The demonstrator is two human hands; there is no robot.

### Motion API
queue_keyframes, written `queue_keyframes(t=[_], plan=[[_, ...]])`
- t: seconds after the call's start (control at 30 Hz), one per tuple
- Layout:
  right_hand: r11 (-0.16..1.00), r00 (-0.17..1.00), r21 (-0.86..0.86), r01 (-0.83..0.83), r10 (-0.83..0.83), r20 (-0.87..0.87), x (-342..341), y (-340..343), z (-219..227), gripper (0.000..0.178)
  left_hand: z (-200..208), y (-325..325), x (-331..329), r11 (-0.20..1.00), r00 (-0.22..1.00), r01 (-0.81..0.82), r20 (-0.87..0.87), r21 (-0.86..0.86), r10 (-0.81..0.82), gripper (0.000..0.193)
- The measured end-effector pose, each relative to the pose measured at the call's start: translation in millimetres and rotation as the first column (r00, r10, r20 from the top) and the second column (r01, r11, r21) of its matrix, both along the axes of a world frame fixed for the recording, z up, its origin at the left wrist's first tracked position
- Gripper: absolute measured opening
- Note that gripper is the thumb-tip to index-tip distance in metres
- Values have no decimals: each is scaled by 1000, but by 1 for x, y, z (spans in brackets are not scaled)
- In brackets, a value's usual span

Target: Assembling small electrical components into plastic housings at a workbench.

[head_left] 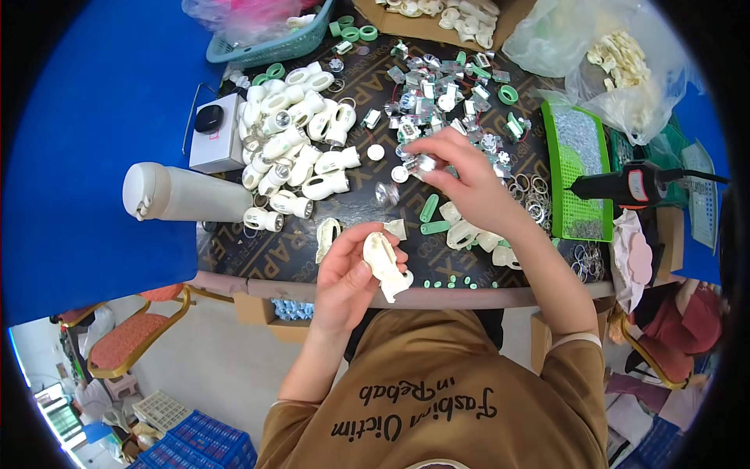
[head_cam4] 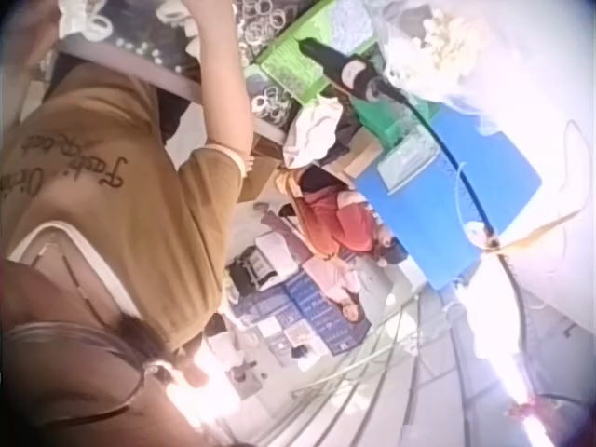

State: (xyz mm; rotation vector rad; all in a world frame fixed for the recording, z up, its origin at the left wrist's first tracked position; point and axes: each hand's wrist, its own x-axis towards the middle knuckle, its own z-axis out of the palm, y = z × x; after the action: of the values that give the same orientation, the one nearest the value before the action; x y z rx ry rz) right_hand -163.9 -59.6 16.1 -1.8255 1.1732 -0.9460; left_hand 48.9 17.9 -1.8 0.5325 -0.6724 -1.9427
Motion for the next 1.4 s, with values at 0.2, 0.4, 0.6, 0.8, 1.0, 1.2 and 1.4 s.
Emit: queue_keyframes(t=[0.2,0.4,0.6,0.8,1.0,1.2,1.4], plan=[[909,853,407,-86,-143,502,-35,41,5,16,1,-7,-22,991,984,133,-120,18,-130,50],[988,978,75,138,-124,-166,-43,76,24,32,4,-12,-41,983,966,183,-182,-6,-181,51],[983,990,136,126,-116,-79,-34,95,27,36,11,-9,-57,980,978,197,-64,-29,-198,50],[912,732,410,-29,-260,630,-29,106,0,33,5,-3,-61,970,957,242,-165,9,-238,51],[877,648,432,-208,-207,733,-32,103,-10,29,-3,1,-62,962,919,270,-307,32,-248,51],[896,587,440,-69,-320,744,-33,110,-9,30,6,2,-57,987,963,161,-218,5,-156,47],[908,693,335,252,-411,592,-31,108,20,30,8,3,-51,984,998,51,-13,-171,-54,44]])
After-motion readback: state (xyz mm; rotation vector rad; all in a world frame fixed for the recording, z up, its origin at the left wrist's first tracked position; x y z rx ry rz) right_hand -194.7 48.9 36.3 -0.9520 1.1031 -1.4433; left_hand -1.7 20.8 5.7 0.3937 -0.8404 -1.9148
